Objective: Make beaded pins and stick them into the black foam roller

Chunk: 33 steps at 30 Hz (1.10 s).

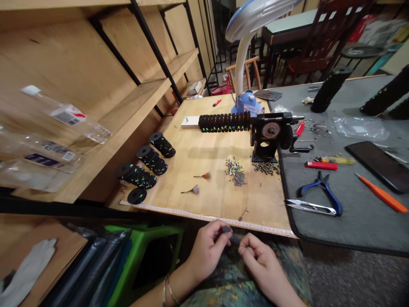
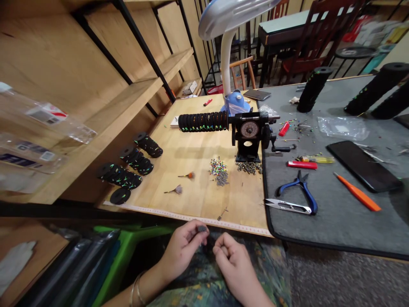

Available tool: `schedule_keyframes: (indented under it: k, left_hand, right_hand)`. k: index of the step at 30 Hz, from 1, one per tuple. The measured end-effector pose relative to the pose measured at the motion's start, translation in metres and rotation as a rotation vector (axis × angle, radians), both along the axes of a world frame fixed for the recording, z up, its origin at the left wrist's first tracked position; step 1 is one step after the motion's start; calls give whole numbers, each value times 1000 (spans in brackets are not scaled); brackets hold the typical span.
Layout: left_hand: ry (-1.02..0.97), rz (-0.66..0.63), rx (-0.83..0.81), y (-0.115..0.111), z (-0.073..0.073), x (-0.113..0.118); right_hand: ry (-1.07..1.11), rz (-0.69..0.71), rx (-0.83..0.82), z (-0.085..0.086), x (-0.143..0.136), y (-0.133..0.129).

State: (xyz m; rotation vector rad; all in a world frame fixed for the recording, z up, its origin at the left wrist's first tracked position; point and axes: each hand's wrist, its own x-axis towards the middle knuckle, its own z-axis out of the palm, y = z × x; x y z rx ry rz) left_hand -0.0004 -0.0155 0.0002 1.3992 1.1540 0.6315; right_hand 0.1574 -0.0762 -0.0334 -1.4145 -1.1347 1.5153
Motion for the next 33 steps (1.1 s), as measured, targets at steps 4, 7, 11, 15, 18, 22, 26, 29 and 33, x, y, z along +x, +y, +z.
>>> schedule_keyframes:
  k: [4,7,11,15,18,22,26,29,33]
  left_hand:
    - [-130,81,-171,3,-1,5]
    - [-158,160,-210,5,-1,5]
    - [-110,233,-191,10,-1,-3]
    - [-52,97,-220,8,-1,-11]
    - [-30,43,-276,0,-3,-10]
    - [-64,20,-328,-8,-9,-4]
    - [-114,27,-356,-10,-15,1]
    - [-131,50,-376,-11,-18,2]
    - [-117,60,-364,-11,-19,2]
  right_hand:
    - [-51,-27,44,2,-2,-2]
    - [-64,-58,54,2,-1,-3]
    - [-9,-128,8,1,3,-5]
    - [89,-178,-61,-4,4,-6]
    - [137,-196,-97,-10,2,-5]
    - [148,-229,-91,-13,0,-4]
    - [119,-228,-102,-9,-1,-2]
    - [89,-241,-117,-7,-1,0]
    - [91,-263,-120,-6,-3,2]
